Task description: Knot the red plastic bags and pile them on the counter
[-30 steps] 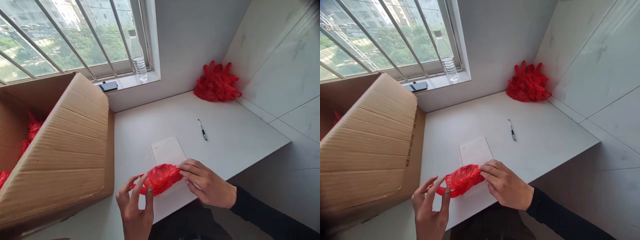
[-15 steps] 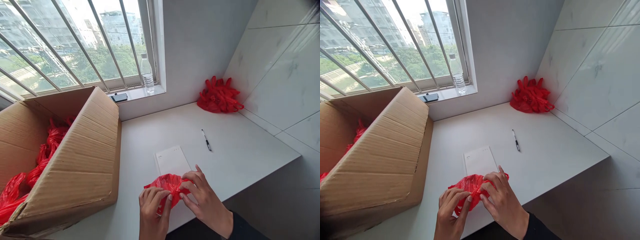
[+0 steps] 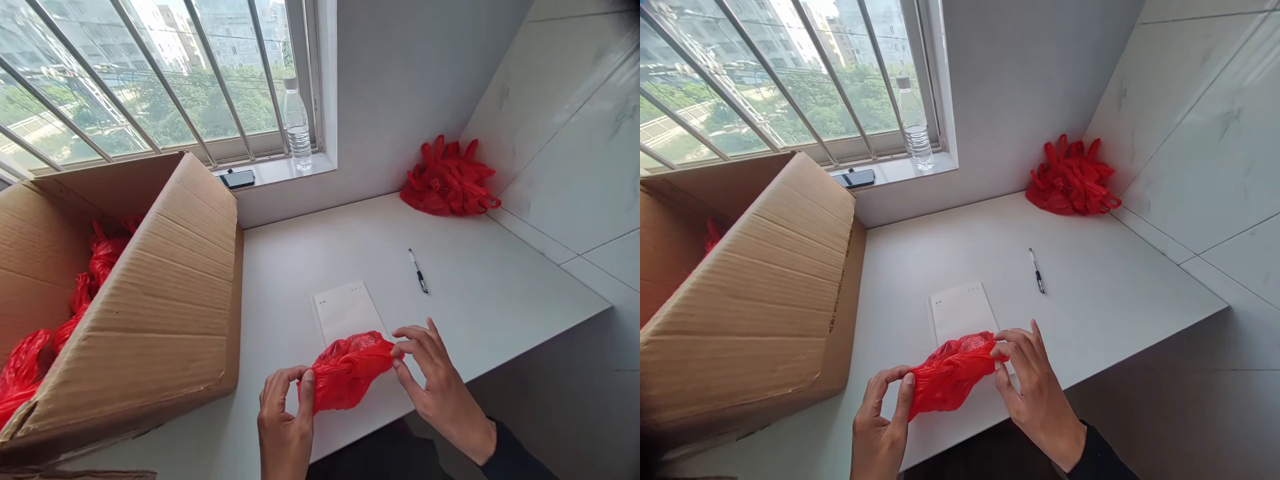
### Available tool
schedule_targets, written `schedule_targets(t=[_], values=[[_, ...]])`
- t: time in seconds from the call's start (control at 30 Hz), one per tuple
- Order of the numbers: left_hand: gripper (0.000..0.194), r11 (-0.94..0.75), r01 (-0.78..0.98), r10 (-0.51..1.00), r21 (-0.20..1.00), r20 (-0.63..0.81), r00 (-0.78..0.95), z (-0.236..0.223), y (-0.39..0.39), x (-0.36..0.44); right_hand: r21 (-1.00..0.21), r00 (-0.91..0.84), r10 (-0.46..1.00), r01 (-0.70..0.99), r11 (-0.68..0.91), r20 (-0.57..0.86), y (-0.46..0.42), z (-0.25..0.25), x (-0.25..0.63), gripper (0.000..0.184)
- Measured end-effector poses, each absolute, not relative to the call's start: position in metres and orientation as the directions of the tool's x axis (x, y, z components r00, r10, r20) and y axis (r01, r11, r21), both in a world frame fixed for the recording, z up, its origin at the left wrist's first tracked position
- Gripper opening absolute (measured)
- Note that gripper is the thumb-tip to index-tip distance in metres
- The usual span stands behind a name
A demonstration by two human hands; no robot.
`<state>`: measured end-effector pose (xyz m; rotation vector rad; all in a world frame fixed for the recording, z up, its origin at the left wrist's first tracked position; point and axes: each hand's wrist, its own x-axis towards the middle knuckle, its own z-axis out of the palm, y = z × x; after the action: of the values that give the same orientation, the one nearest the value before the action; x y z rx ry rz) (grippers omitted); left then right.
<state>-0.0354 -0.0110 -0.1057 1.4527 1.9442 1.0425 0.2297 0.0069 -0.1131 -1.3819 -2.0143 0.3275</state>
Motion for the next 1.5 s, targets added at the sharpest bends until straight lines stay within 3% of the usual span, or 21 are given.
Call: schedule_targets(t=[0.1,0.17,0.3,0.4,0.47,0.63,0.83,1.03,1.37,1.5], values=[[0.024,0.004,0.559,0.965,0.829,0.144,-0.220,-0.102,-0.016,-0.022,-0.593,-0.253,0.898,0.681,0.430,0.360,0.002,-0.107,0.217,0.028],[0.030,-0.148,0.613,0.963,0.776,0.255,-0.091,-0.102,-0.020,-0.014,-0.608,-0.300,0.893,0.656,0.448,0.335,0.000,-0.102,0.206,0.032],[0.042,-0.408,0.720,0.893,0.562,0.408,0.187,-0.107,-0.023,-0.012,-0.636,-0.371,0.887,0.621,0.458,0.276,-0.002,-0.101,0.195,0.025],[0.045,-0.482,0.719,0.857,0.501,0.441,0.267,-0.110,-0.021,-0.015,-0.658,-0.396,0.881,0.596,0.460,0.258,-0.002,-0.102,0.196,0.018],[0.036,-0.514,0.704,0.837,0.489,0.465,0.289,-0.109,-0.020,-0.016,-0.660,-0.424,0.872,0.585,0.471,0.245,-0.002,-0.102,0.197,0.018],[0.022,-0.518,0.656,0.838,0.548,0.479,0.262,-0.110,-0.016,-0.018,-0.653,-0.455,0.855,0.573,0.496,0.249,-0.001,-0.104,0.198,0.016],[0.016,-0.413,0.682,0.865,0.603,0.494,0.088,-0.118,-0.018,-0.023,-0.663,-0.374,0.890,0.602,0.446,0.260,0.004,-0.113,0.208,0.012],[0.023,-0.509,0.685,0.828,0.522,0.513,0.224,-0.112,-0.016,-0.008,-0.685,-0.362,0.896,0.585,0.434,0.258,0.003,-0.107,0.205,0.014],[0.016,-0.376,0.615,0.887,0.693,0.461,0.022,-0.116,-0.014,-0.020,-0.707,-0.273,0.927,0.601,0.372,0.256,0.006,-0.107,0.209,0.012],[0.024,-0.388,0.629,0.887,0.674,0.457,0.058,-0.119,-0.012,-0.019,-0.744,-0.271,0.937,0.575,0.340,0.218,0.008,-0.098,0.204,0.011]])
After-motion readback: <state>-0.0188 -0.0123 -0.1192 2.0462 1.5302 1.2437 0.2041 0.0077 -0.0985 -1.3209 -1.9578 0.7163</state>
